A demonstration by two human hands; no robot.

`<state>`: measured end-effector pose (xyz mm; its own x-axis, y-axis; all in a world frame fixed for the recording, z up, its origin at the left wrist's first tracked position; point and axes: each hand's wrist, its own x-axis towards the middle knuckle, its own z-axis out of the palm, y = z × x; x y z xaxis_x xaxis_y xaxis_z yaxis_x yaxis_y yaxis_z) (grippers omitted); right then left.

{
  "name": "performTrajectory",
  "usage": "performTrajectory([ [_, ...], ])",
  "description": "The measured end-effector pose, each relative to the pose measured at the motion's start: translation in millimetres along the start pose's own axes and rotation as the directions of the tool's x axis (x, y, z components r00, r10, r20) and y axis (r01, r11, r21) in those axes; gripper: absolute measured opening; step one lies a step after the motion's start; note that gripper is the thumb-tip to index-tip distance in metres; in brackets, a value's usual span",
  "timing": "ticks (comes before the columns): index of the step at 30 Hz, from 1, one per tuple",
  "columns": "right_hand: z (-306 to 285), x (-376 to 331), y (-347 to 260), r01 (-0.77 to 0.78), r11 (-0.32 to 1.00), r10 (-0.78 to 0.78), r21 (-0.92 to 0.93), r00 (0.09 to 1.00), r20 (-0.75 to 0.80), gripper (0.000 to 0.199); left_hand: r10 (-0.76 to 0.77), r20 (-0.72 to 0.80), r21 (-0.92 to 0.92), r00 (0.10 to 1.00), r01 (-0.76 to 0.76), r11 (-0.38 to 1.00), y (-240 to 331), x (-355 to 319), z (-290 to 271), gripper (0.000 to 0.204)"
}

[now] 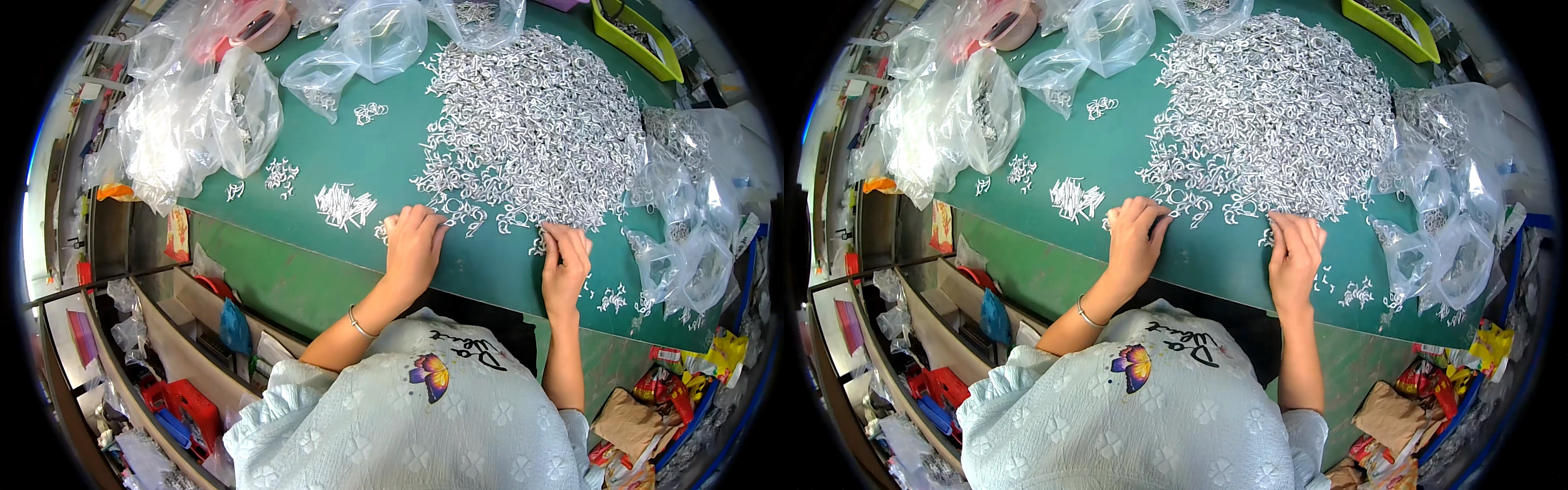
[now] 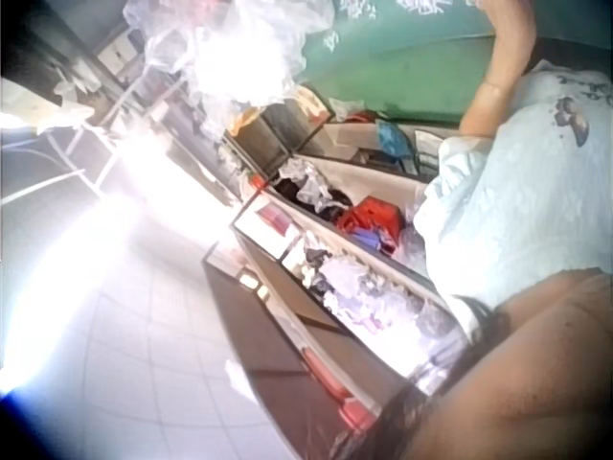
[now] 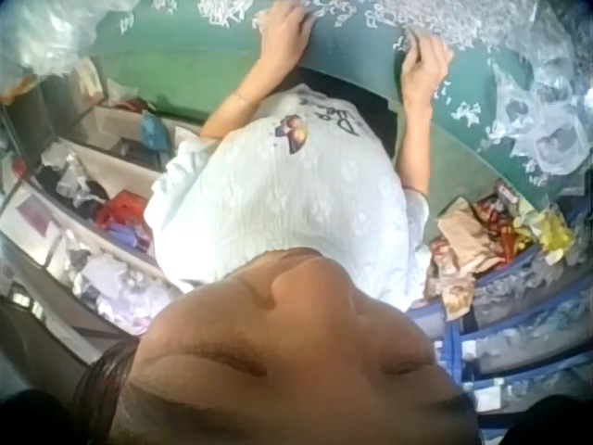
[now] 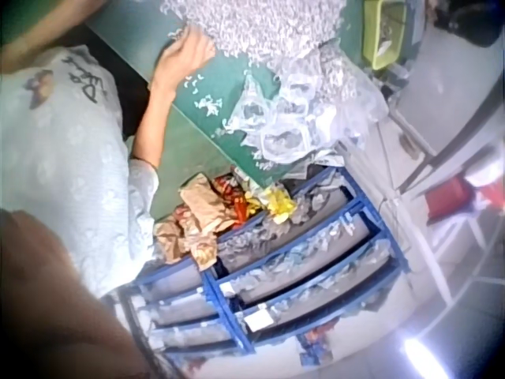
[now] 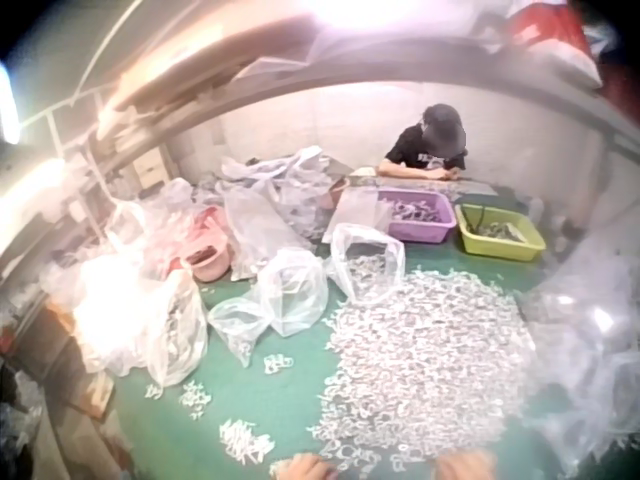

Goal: The person sorts small metallic hook-shaped parts by hand on a green work table, moving them from a central pile into separate groups.

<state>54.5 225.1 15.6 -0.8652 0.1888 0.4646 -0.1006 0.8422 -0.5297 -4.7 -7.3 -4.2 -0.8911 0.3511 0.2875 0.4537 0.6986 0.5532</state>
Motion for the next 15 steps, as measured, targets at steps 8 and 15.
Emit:
performTrajectory([
  [8, 6, -22, -43, -0.434, 0.672, 0.342, 0.600, 0.900, 0.269, 0.013, 0.023, 0.703, -0.687, 0.711, 0.670, 0.282, 47, 9, -7, 0.026],
  [15, -12, -3, -24, -0.234, 0.930, 0.212, 0.283, 0.971, 0.106, 0.018, -0.087, 0.686, -0.694, 0.722, 0.686, 0.216, 34, 2, 3, 0.019],
])
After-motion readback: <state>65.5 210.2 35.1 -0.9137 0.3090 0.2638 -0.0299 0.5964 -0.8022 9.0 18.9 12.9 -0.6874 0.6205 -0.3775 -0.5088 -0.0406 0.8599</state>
